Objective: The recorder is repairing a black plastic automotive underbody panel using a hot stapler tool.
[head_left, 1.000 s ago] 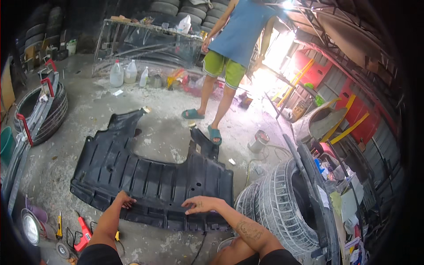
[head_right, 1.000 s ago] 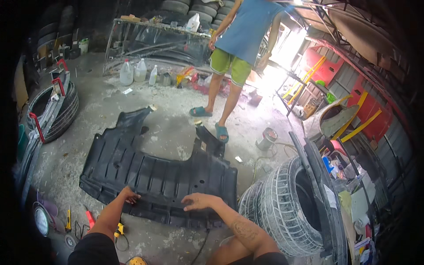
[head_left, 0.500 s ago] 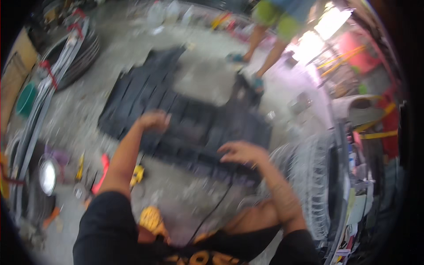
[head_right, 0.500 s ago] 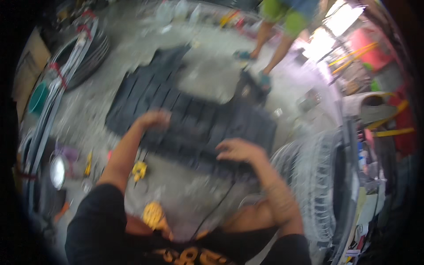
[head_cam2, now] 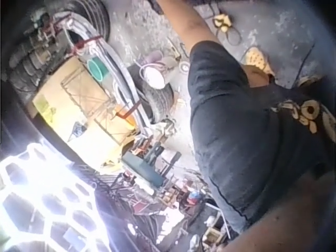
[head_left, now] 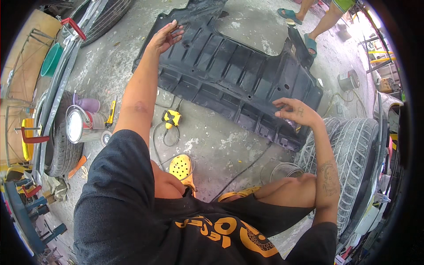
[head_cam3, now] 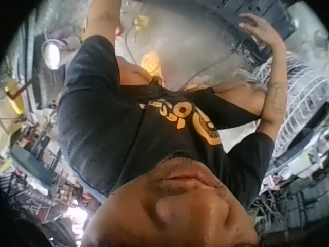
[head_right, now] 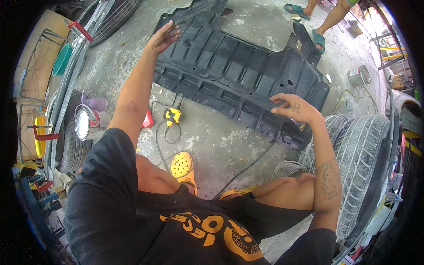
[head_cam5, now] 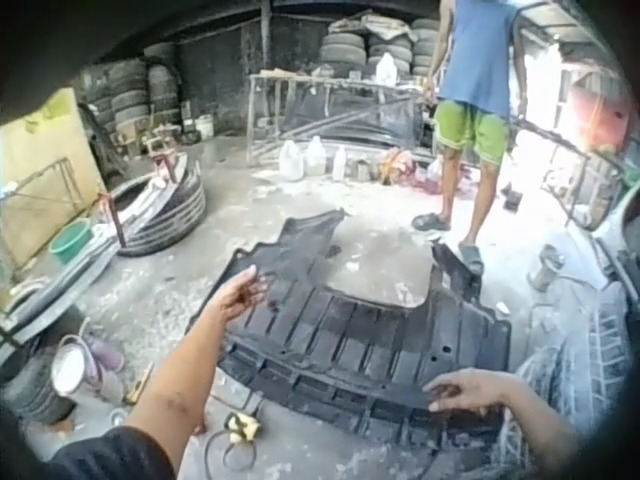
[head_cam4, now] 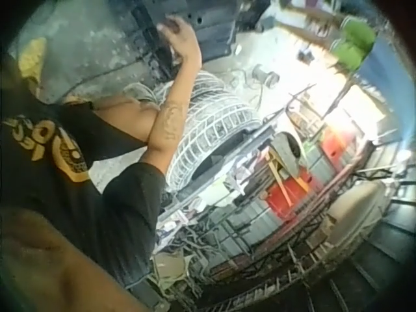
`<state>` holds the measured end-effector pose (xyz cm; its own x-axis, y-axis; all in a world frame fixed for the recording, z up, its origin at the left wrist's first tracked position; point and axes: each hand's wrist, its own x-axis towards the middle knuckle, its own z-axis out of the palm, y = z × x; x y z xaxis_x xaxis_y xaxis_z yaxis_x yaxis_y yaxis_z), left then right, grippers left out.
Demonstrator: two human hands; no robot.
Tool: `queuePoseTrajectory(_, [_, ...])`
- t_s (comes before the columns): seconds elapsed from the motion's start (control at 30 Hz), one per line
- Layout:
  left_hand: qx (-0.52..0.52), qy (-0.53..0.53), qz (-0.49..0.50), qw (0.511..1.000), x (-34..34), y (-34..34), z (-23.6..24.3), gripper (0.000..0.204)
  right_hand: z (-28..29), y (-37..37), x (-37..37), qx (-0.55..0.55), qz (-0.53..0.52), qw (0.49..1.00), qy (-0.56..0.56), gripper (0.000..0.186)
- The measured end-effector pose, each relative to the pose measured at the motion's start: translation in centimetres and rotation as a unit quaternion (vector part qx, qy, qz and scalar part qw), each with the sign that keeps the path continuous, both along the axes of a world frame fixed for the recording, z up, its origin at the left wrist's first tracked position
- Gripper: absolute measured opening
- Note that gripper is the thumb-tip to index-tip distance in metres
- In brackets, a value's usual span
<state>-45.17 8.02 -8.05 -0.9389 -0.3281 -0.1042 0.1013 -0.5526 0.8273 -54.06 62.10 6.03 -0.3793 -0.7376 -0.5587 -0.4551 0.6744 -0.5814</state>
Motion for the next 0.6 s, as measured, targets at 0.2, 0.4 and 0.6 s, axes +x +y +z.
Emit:
queuePoseTrajectory(0.2, [0.031, 0.035, 0.015, 0.999, -0.58, -0.3, -0.01, 0.021, 0.66, -0.28, 0.25, 0.009, -0.008, 1.0, -0.002, 0.054])
queuePoseTrajectory(0.4, [0.021, 0.024, 0.022, 0.999, -0.34, -0.3, 0.13, 0.023, 0.66, -0.23, 0.12, 0.015, -0.013, 1.0, 0.003, 0.054])
queuePoseTrajectory(0.6, [0.025, 0.011, 0.031, 0.999, 0.16, -0.08, 0.49, 0.023, 0.11, -0.06, -0.12, 0.002, 0.012, 1.0, 0.011, 0.054])
